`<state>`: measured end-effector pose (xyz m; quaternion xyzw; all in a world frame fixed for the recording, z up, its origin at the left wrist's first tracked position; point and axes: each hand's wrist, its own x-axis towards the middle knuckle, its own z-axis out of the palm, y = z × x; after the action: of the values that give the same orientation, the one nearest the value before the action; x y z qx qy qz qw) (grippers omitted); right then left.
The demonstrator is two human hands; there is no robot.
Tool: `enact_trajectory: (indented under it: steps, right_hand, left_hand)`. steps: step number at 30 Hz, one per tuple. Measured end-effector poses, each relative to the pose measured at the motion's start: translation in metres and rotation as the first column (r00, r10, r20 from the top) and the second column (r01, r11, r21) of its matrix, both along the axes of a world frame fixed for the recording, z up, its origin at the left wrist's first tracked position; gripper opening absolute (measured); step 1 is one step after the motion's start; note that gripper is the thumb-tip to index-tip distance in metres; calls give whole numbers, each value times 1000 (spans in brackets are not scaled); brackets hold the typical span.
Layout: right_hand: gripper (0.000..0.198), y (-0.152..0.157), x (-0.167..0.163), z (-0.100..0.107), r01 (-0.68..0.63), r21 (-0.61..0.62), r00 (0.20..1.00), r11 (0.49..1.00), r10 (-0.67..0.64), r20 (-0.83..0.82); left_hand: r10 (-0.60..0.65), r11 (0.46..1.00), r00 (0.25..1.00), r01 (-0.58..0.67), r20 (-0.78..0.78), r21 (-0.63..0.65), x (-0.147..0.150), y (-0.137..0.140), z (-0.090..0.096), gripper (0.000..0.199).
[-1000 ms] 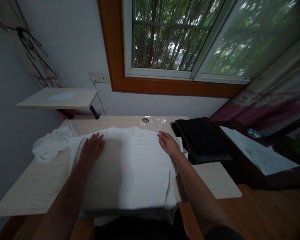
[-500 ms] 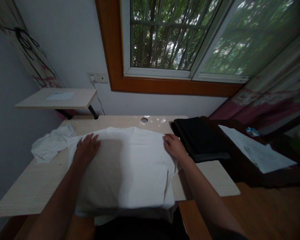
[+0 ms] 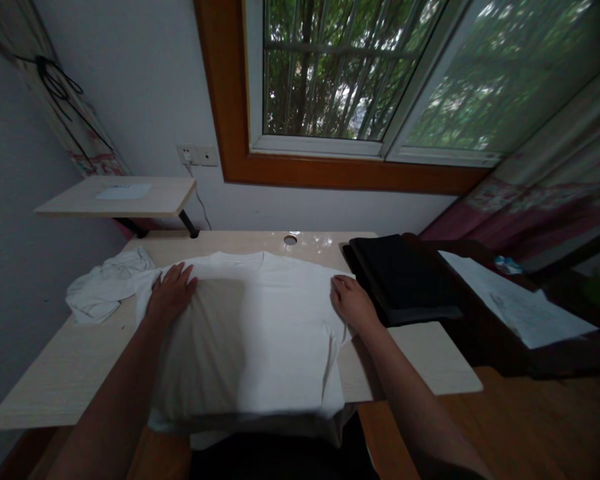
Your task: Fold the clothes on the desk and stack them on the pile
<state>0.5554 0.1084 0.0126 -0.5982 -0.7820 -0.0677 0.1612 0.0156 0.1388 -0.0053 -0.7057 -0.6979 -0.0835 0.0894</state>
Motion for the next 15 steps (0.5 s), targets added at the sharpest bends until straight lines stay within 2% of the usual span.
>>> enact_trajectory:
  steps: [7,11,15]
  right_hand:
    - [44,3,1,-6,37,25,997,999,-39,68]
    - [43,7,0,-1,39,-10,991,999,-37,127]
    - [41,11,-15,7,80,-21,989,997,-77,122]
  left_hand:
    - [-20,999,1000,21,-14,46,1,-6,-5,53]
    - [-38,997,999,37,7,62,3,-11,-1,49]
    - [-117,991,993,115,34,74,16,-14,7,45]
